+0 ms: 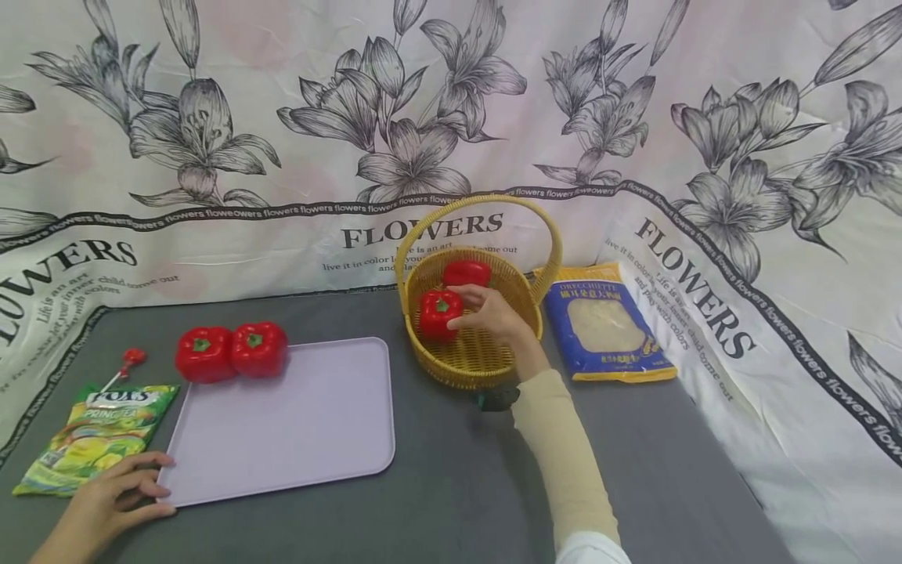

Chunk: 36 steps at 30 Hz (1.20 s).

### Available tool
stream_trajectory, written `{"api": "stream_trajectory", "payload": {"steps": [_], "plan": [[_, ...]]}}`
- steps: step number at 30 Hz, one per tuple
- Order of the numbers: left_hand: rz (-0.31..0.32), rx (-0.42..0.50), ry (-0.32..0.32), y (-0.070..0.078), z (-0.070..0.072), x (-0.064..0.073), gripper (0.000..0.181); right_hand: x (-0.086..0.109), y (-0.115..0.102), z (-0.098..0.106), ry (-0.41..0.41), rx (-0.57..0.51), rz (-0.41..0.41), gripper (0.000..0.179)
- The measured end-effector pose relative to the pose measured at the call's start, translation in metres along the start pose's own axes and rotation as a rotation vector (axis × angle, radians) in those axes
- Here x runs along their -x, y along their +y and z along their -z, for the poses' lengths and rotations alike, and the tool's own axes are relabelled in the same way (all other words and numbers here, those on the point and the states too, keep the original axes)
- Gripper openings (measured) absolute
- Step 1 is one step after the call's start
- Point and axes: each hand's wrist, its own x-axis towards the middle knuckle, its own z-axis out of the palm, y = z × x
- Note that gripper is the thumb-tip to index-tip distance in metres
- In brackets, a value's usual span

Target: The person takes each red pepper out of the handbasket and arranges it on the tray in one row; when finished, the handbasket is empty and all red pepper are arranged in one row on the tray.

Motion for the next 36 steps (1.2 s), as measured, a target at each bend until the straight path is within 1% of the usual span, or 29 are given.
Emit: {"api": "stream_trajectory", "payload": {"steps": [5, 8, 10, 13, 16, 18, 22, 24, 27, 29, 31, 36], "plan": [[0.052, -0.044, -0.028, 0.001, 0.002, 0.002, 0.038, 0.01, -0.013, 0.006, 0.013, -0.035, -0.066, 0.063], [0.081, -0.065, -0.044, 0.002, 0.003, 0.002, 0.037, 0.015, -0.02, 0.006, 0.014, -0.082, -0.09, 0.063], [0.083, -0.062, -0.045, 0.002, 0.003, 0.003, 0.037, 0.019, -0.024, 0.006, 0.01, -0.106, -0.09, 0.063], [0.067, -0.057, -0.03, 0.0, 0.002, 0.003, 0.039, 0.026, -0.031, 0.006, 0.001, -0.128, -0.074, 0.062], [0.034, -0.036, -0.011, -0.001, 0.001, 0.003, 0.04, 0.034, -0.038, 0.003, -0.02, -0.16, -0.045, 0.062], [0.009, -0.031, 0.0, -0.002, 0.001, 0.002, 0.041, 0.038, -0.044, 0.0, -0.054, -0.167, -0.024, 0.062], [-0.03, -0.027, 0.012, -0.002, 0.001, 0.0, 0.041, 0.043, -0.055, -0.012, -0.125, -0.198, -0.021, 0.061], [-0.033, -0.029, 0.012, -0.002, 0.001, 0.0, 0.042, 0.043, -0.059, -0.022, -0.152, -0.204, -0.025, 0.061], [-0.04, -0.009, 0.016, -0.002, 0.001, 0.0, 0.042, 0.039, -0.061, -0.037, -0.169, -0.196, -0.024, 0.061], [-0.041, 0.003, 0.02, -0.003, 0.0, 0.0, 0.042, 0.035, -0.059, -0.046, -0.181, -0.185, -0.009, 0.063], [-0.03, 0.007, 0.016, -0.002, -0.001, 0.0, 0.042, 0.028, -0.055, -0.054, -0.193, -0.169, 0.009, 0.063], [-0.006, -0.019, 0.001, -0.001, 0.001, 0.0, 0.041, 0.012, -0.046, -0.072, -0.236, -0.144, 0.043, 0.063]]}}
